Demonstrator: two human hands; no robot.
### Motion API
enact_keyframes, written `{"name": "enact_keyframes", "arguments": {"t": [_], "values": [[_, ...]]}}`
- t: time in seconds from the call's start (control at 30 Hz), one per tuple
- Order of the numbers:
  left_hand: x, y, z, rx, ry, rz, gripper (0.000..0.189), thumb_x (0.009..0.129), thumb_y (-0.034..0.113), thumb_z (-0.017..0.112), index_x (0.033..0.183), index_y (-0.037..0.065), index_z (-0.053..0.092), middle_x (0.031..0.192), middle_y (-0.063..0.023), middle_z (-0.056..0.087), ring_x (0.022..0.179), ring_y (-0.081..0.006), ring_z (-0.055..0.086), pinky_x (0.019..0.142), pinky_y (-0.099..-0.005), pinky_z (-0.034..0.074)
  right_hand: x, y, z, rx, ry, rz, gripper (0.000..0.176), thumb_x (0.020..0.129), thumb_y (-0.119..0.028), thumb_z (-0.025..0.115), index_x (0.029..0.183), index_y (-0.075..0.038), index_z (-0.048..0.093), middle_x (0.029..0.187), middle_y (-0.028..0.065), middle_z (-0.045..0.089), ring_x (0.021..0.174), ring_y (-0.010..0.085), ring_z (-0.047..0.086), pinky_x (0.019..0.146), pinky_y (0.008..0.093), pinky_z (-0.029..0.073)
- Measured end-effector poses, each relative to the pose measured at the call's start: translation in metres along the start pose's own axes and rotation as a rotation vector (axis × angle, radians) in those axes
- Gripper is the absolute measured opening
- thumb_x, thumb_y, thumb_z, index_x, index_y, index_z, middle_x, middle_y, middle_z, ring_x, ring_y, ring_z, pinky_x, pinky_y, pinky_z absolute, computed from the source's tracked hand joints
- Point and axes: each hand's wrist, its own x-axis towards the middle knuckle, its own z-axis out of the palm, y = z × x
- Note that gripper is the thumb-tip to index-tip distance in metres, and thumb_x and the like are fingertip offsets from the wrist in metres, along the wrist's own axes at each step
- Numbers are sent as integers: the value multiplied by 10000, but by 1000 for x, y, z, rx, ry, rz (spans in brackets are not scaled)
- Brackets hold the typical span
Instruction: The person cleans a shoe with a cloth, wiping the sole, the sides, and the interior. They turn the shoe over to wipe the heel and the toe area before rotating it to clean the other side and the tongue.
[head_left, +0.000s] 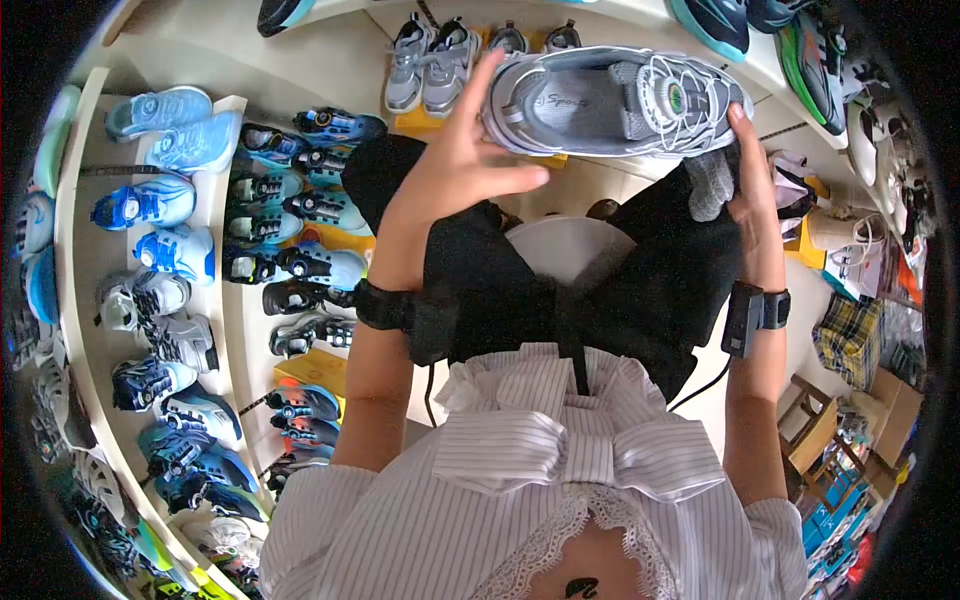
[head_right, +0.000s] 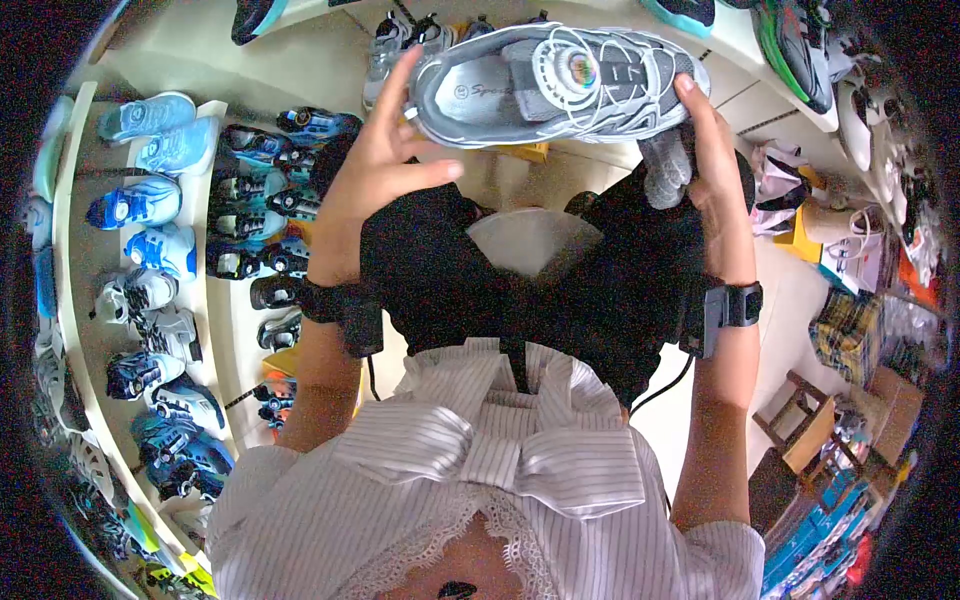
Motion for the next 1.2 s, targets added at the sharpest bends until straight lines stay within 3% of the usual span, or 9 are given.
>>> {"name": "enact_keyframes", "arguments": {"t": [0.07, 0.1, 0.2, 0.47, 0.67, 0.77, 0.93, 1.03, 1.2], "values": [[9, -10, 4, 773, 113, 283, 1005, 510, 268, 803, 1346, 142, 260, 1340, -148, 314, 1221, -344, 347, 960, -469, 353, -3, 2, -1, -51, 22, 10, 593, 780, -467, 575, 1074, 46, 528, 980, 121, 595, 815, 176, 572, 702, 292, 463], [12, -10, 9, 793, 188, 381, 965, 468, 236, 838, 1289, 62, 362, 1289, -153, 392, 1220, -282, 354, 1022, -393, 276, -7, 1, 0, -67, 2, -2, 624, 777, -469, 579, 1088, 68, 514, 1007, 142, 586, 853, 193, 570, 744, 301, 456], [19, -7, 7, 1024, 150, 539, 923, 449, 249, 846, 1243, 52, 418, 1271, -156, 416, 1232, -282, 338, 1023, -370, 276, -12, -1, -1, -47, 28, 42, 662, 774, -476, 580, 1122, 80, 493, 1055, 157, 570, 911, 214, 561, 798, 314, 440], [24, -12, 13, 669, 70, 416, 853, 487, 337, 827, 1171, -4, 448, 1086, -166, 552, 990, -267, 555, 885, -340, 425, -34, -4, -5, -182, 54, 128, 757, 790, -548, 517, 1182, 94, 442, 1169, 186, 510, 1048, 227, 502, 909, 317, 368], [21, -14, 14, -41, 163, 140, 490, 579, 182, 757, 968, -49, 568, 895, -123, 622, 807, -178, 600, 747, -269, 462, -32, -4, -19, -216, -66, 24, 546, 794, -357, 613, 1160, 27, 484, 1059, 131, 549, 948, 191, 533, 857, 289, 405], [17, -20, 5, -93, 205, 108, 434, 612, 149, 716, 961, -65, 571, 880, -135, 628, 782, -182, 611, 737, -271, 473, -31, -12, -17, -362, 65, -380, 544, 674, -81, 701, 1170, -38, 483, 1036, 113, 550, 919, 187, 544, 833, 300, 431], [10, -23, 12, -200, 305, -17, 432, 633, 125, 702, 995, -68, 567, 912, -147, 627, 799, -194, 617, 753, -279, 473, -32, -11, 17, -840, 228, -863, 579, 661, -74, 664, 1189, -32, 431, 1073, 170, 538, 994, 262, 536, 869, 331, 412], [9, -20, 16, -218, 348, -45, 441, 630, 100, 713, 1010, -65, 562, 926, -142, 625, 810, -191, 615, 756, -284, 474, -43, -2, 41, -994, 101, -869, 556, 630, -47, 655, 1149, -42, 456, 1030, 162, 543, 950, 344, 517, 832, 379, 427], [11, -27, 26, -186, 462, -69, 440, 623, 95, 725, 1009, -46, 568, 928, -116, 628, 804, -174, 610, 746, -284, 476, -59, 20, 83, -947, -233, -1052, 504, 575, -29, 655, 1053, -72, 500, 974, 116, 541, 911, 313, 504, 812, 393, 424]]}}
